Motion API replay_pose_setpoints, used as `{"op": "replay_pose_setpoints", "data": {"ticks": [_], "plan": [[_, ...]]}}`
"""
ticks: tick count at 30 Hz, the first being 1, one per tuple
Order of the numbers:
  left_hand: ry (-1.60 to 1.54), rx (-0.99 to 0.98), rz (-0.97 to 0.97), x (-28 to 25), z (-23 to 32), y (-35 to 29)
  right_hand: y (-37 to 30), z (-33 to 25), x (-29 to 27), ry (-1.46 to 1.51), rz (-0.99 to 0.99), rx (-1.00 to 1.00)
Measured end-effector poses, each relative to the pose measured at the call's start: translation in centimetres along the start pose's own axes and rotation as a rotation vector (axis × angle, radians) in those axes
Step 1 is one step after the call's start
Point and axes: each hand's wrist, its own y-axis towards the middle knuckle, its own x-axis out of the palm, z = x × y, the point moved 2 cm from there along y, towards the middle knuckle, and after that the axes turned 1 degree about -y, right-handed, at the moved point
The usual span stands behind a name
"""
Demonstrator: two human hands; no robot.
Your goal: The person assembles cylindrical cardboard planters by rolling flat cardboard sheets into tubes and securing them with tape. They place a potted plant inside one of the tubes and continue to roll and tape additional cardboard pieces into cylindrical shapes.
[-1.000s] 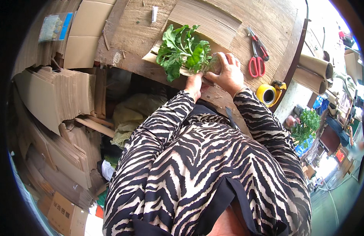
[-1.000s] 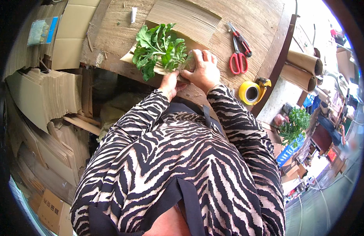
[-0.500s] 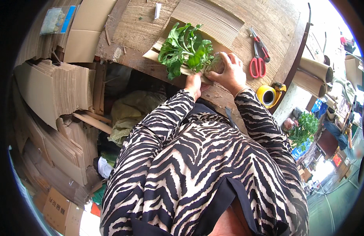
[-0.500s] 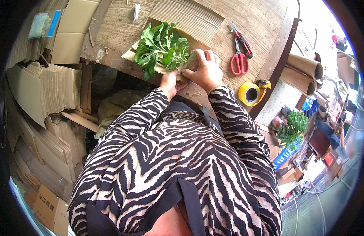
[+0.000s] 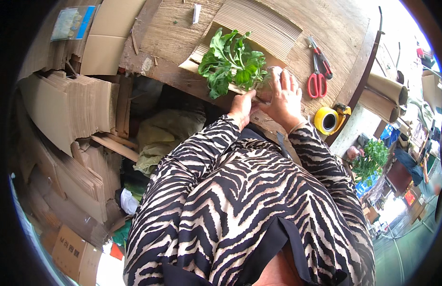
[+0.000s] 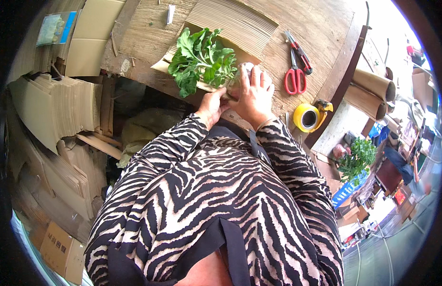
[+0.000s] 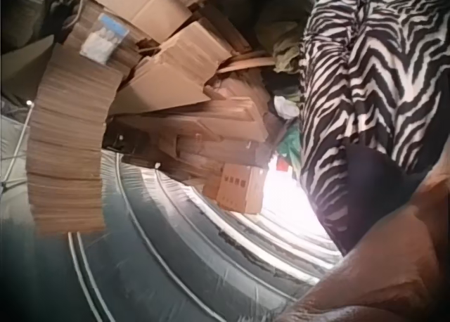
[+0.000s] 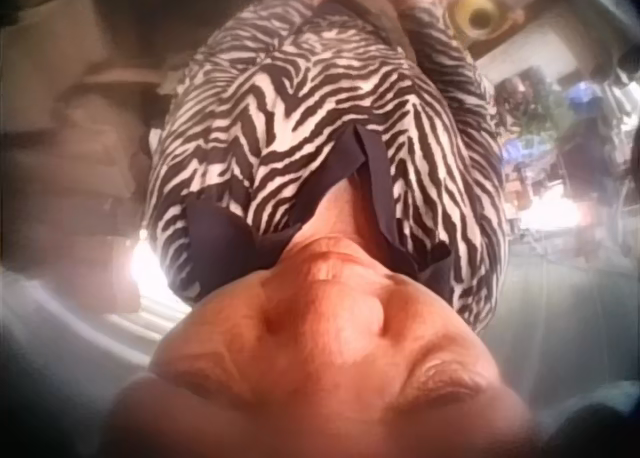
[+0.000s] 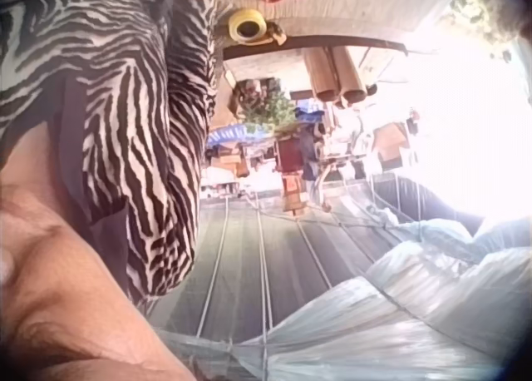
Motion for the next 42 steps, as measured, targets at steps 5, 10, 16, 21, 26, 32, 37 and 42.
{"op": "replay_pose_setpoints", "data": {"ticks": [5,10,16,21,26,32,37,42], "plan": [[0.133,0.032,-0.162,0.2,1.6,-2.4,-1.0,0.2,2.3,-0.095,0.078,-0.074],[1.108,0.572,-0.117,-0.2,6.3,-6.6,-0.5,0.8,2.5,-0.033,0.187,-0.142],[1.673,1.274,-0.227,-0.8,13.1,-7.3,0.0,1.0,1.8,0.019,0.141,-0.116],[1.809,1.308,-0.368,-0.6,16.9,-4.8,0.2,1.1,1.5,0.014,0.099,-0.100],[2.011,1.278,-0.492,-1.1,19.1,-3.8,0.3,1.2,1.2,0.008,0.058,-0.095],[1.964,1.426,-0.515,-4.3,18.6,-5.6,0.5,1.4,1.6,0.019,0.082,-0.093],[1.444,1.432,-0.607,1.4,15.2,-11.4,0.4,1.6,2.1,-0.008,0.103,-0.082],[1.814,1.333,-0.764,7.1,11.3,-6.8,0.0,2.0,4.4,-0.095,0.089,-0.061]]}}
